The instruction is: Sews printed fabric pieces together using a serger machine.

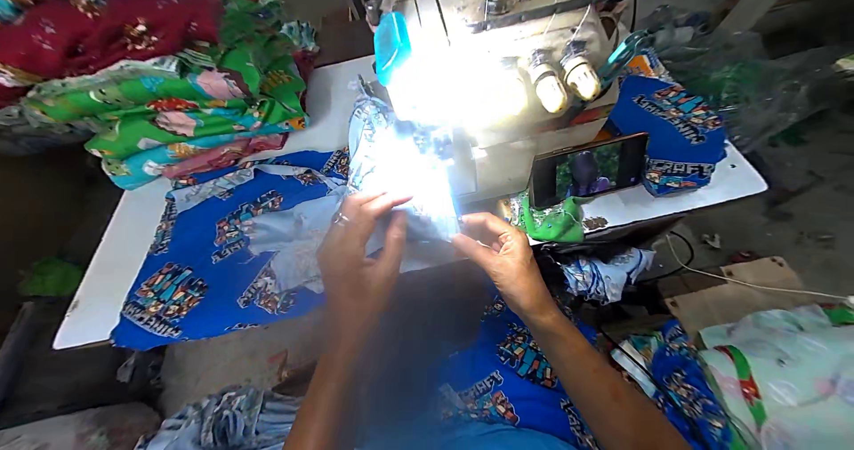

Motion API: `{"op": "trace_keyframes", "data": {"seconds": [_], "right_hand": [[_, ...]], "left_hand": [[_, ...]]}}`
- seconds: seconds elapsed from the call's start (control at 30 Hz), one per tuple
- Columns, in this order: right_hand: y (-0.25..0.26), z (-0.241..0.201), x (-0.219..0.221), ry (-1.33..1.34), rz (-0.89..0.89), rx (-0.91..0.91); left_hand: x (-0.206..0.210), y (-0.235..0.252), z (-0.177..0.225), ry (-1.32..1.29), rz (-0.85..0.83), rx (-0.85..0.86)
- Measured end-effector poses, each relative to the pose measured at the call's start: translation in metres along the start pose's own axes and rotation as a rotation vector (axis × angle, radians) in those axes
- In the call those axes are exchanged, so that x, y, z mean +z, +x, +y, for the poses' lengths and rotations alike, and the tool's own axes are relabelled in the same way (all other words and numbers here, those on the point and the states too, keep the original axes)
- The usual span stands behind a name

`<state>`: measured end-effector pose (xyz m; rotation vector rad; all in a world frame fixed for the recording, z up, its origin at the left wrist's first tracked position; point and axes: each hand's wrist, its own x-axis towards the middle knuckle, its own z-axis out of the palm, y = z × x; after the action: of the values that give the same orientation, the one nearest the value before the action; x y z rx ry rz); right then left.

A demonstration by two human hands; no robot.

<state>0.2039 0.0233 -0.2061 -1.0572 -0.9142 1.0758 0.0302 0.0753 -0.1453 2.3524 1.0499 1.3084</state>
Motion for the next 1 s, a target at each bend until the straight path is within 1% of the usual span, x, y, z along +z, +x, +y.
{"op": "trace_keyframes", "data": {"seconds": [0.1,0.13,0.2,0.37,0.6,0.87,1.0], "right_hand": [[0.001,0.001,0.002,-0.017,0.011,-0.025],[0.001,0.001,0.002,-0.028,0.016,-0.029],[0.001,0.000,0.002,-0.056,0.025,-0.033],[0.001,0.005,0.003,-0.099,0.024,-0.086],[-0.002,0.006,0.006,-0.102,0.049,-0.122],[-0.003,0.005,0.004,-0.155,0.043,-0.136],[-0.003,0.005,0.004,-0.129,0.046,-0.131]], "left_hand": [[0.008,0.006,-0.005,0.069,-0.069,-0.099],[0.009,0.007,-0.007,0.095,-0.083,-0.109],[0.009,0.007,-0.010,0.134,-0.105,-0.098],[0.006,0.008,-0.010,0.135,-0.138,-0.057],[0.008,0.008,-0.012,0.138,-0.130,-0.020],[0.008,0.011,-0.010,0.159,-0.129,-0.029],[0.008,0.011,-0.010,0.171,-0.131,-0.028]]}}
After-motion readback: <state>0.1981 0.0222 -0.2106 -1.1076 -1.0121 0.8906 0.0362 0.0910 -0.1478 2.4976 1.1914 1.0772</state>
